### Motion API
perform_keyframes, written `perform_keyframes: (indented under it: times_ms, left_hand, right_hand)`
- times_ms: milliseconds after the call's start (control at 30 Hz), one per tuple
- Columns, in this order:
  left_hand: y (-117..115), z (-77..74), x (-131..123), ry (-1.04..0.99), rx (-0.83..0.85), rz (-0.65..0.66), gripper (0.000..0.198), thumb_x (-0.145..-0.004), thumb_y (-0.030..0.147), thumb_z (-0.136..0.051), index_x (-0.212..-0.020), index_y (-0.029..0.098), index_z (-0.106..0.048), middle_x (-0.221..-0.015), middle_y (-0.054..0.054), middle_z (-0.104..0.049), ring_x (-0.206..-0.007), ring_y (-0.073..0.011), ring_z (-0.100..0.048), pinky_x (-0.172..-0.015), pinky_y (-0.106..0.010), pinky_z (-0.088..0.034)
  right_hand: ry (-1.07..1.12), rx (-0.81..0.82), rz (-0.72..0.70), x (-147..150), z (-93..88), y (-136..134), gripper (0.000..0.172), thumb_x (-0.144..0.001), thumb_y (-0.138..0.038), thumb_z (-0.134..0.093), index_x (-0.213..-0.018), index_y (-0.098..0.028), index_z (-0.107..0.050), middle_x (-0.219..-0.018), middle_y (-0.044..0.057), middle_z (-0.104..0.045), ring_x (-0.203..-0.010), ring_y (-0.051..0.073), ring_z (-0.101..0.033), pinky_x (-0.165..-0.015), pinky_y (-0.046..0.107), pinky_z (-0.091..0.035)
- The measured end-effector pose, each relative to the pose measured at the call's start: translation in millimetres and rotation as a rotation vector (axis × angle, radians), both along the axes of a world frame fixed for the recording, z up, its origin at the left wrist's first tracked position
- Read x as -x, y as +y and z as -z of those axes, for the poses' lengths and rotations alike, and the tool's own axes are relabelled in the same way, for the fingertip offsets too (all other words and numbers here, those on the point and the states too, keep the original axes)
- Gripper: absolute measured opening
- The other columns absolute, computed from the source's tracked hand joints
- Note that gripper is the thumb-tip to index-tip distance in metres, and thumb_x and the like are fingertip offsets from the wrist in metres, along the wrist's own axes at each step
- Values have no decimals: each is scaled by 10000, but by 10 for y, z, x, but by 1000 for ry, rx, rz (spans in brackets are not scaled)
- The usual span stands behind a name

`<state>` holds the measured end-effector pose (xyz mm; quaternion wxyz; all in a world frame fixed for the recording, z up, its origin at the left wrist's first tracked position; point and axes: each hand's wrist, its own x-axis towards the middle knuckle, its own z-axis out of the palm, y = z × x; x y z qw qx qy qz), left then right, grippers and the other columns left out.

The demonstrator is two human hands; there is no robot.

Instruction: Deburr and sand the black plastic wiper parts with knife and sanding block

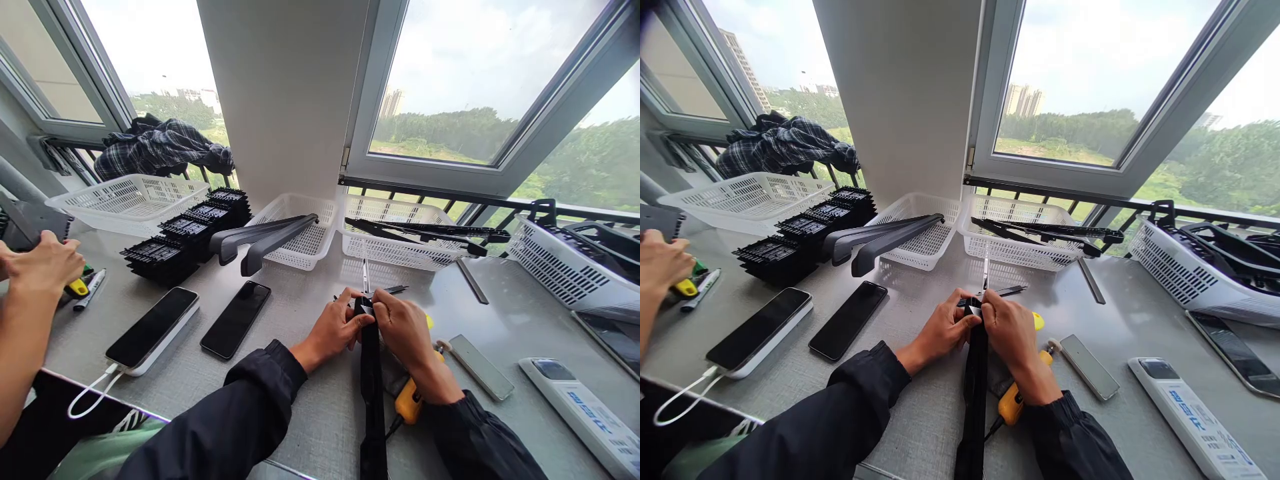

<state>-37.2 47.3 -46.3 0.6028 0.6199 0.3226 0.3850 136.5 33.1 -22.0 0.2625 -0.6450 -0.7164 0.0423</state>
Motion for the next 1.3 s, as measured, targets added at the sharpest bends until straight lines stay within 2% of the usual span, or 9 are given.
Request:
perform_keyframes:
  times_ms: [733,1067,1300]
  left_hand:
    - [-16,2,-4,18,-27,-2,578,-924,677,-680,-1224,217,-498,-574,91,-591,-389,-122,-529,-392,-194,-347]
    - [-5,6,-9,13,31,35,642,-860,711,-734,-1204,223,-499,-571,82,-619,-380,-129,-537,-398,-204,-315]
    - [0,2,-4,19,35,41,658,-860,717,-729,-1220,221,-490,-568,90,-615,-369,-133,-533,-404,-215,-328]
  right_hand:
    - [-23,-55,47,41,26,-24,273,-956,-286,-401,-724,-233,-534,-567,-13,-490,-549,156,-373,-614,308,-160]
    - [-16,-20,-31,-43,1,-5,258,-933,-275,-412,-719,-235,-551,-564,-4,-517,-552,164,-438,-620,313,-193]
    - [-39,-40,-3,-21,-19,-24,270,-946,-278,-414,-727,-232,-565,-572,4,-539,-556,164,-443,-619,312,-192]
